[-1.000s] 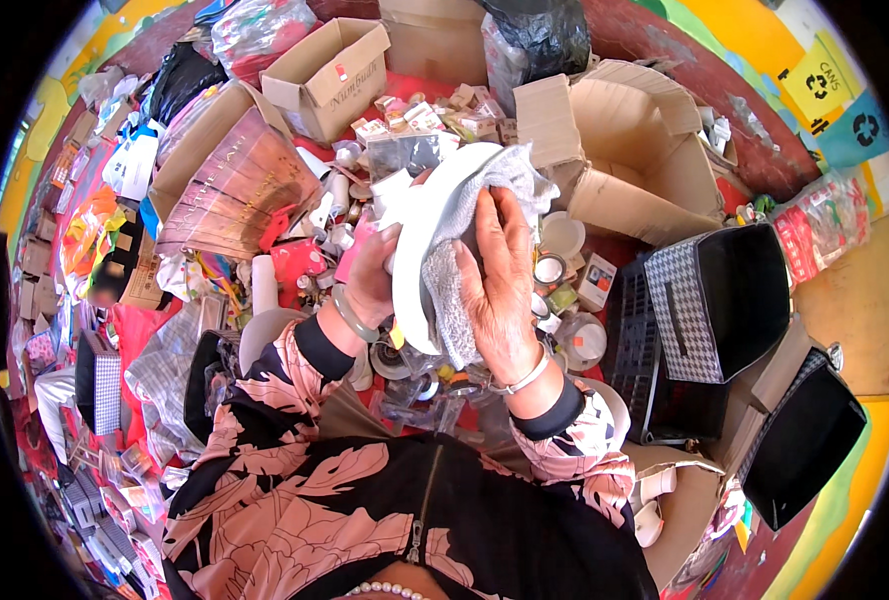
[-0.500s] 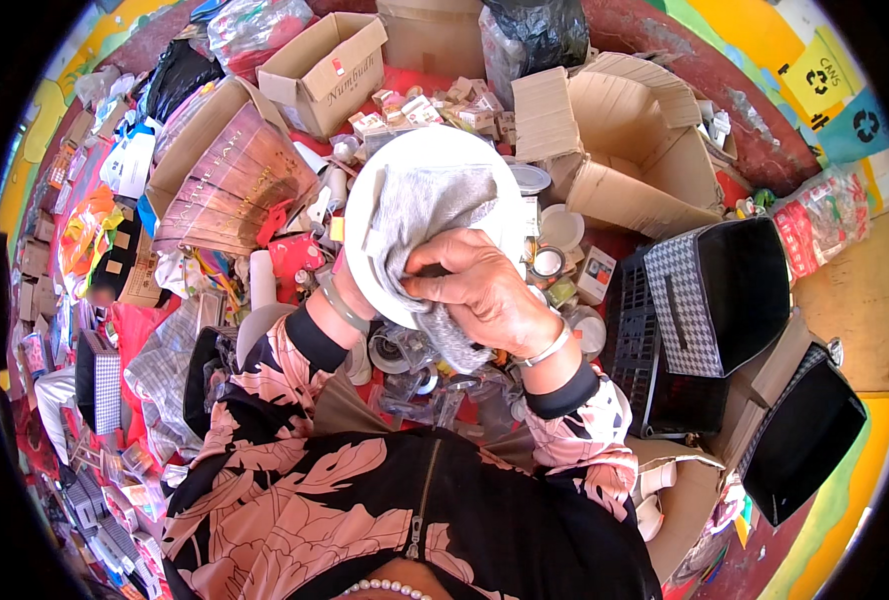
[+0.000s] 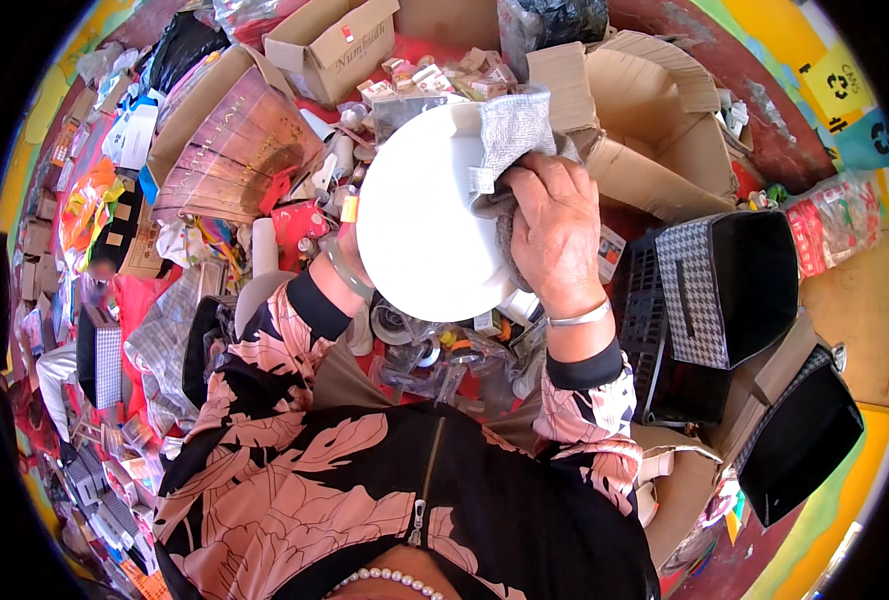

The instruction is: The person sits on the floor surrounded by cardboard boxes and miscellaneous items, wiping white ceramic plates and bowls with a gray cloth. They handle the items one by one, turning them over to clean both sides before placing them into a nearby box.

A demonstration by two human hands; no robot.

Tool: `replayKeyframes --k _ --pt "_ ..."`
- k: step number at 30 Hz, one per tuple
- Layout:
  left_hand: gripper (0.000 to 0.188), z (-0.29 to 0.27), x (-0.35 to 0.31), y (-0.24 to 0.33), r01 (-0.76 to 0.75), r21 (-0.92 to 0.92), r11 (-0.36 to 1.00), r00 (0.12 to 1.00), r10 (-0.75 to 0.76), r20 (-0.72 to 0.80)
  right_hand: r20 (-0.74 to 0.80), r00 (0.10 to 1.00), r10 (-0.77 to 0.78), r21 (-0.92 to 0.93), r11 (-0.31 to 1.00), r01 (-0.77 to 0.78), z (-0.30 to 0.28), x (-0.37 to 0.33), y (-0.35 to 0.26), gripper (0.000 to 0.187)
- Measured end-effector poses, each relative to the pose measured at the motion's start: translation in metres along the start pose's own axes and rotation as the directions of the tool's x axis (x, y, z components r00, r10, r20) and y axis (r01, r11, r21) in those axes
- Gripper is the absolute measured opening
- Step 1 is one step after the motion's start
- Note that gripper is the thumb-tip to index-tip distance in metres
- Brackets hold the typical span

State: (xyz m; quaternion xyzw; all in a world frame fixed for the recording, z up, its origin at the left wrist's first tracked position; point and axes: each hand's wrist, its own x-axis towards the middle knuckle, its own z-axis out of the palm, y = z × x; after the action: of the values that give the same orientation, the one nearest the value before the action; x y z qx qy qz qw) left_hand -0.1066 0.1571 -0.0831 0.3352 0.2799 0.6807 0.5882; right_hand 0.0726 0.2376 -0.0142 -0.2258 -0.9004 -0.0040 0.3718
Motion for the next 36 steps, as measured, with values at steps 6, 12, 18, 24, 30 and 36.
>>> replayKeyframes --k 6,12,18,24,30,36 --pt "0.024 0.001 0.003 0.010 -0.245 0.574 0.781 0.965 0.253 0.067 0.219 0.971 0.097 0.109 0.986 -0.123 0.004 -0.003 -0.016 0.016" --pt "0.028 -0.008 0.001 0.001 -0.139 0.045 0.989 0.975 0.144 -0.167 0.391 0.920 0.038 0.297 0.940 -0.165 0.002 -0.004 -0.027 0.011" --pt "0.036 -0.007 0.002 -0.007 -0.090 -0.424 0.901 0.972 -0.012 -0.233 0.425 0.903 0.062 0.672 0.647 -0.360 -0.003 -0.001 -0.054 0.033" --pt "0.041 0.010 0.005 0.009 -0.239 -0.100 0.966 0.926 0.195 -0.323 0.034 0.998 -0.044 0.308 0.951 0.031 0.019 -0.007 -0.076 0.047" --pt "0.039 -0.018 -0.007 -0.012 -0.232 -0.437 0.869 0.952 0.110 -0.286 -0.007 0.994 -0.107 0.331 0.938 0.103 0.027 -0.018 -0.070 0.044" --pt "0.044 -0.026 -0.006 -0.009 -0.122 -0.527 0.841 0.971 -0.009 -0.239 0.035 0.994 -0.106 0.342 0.936 0.088 0.024 -0.025 -0.036 0.034"
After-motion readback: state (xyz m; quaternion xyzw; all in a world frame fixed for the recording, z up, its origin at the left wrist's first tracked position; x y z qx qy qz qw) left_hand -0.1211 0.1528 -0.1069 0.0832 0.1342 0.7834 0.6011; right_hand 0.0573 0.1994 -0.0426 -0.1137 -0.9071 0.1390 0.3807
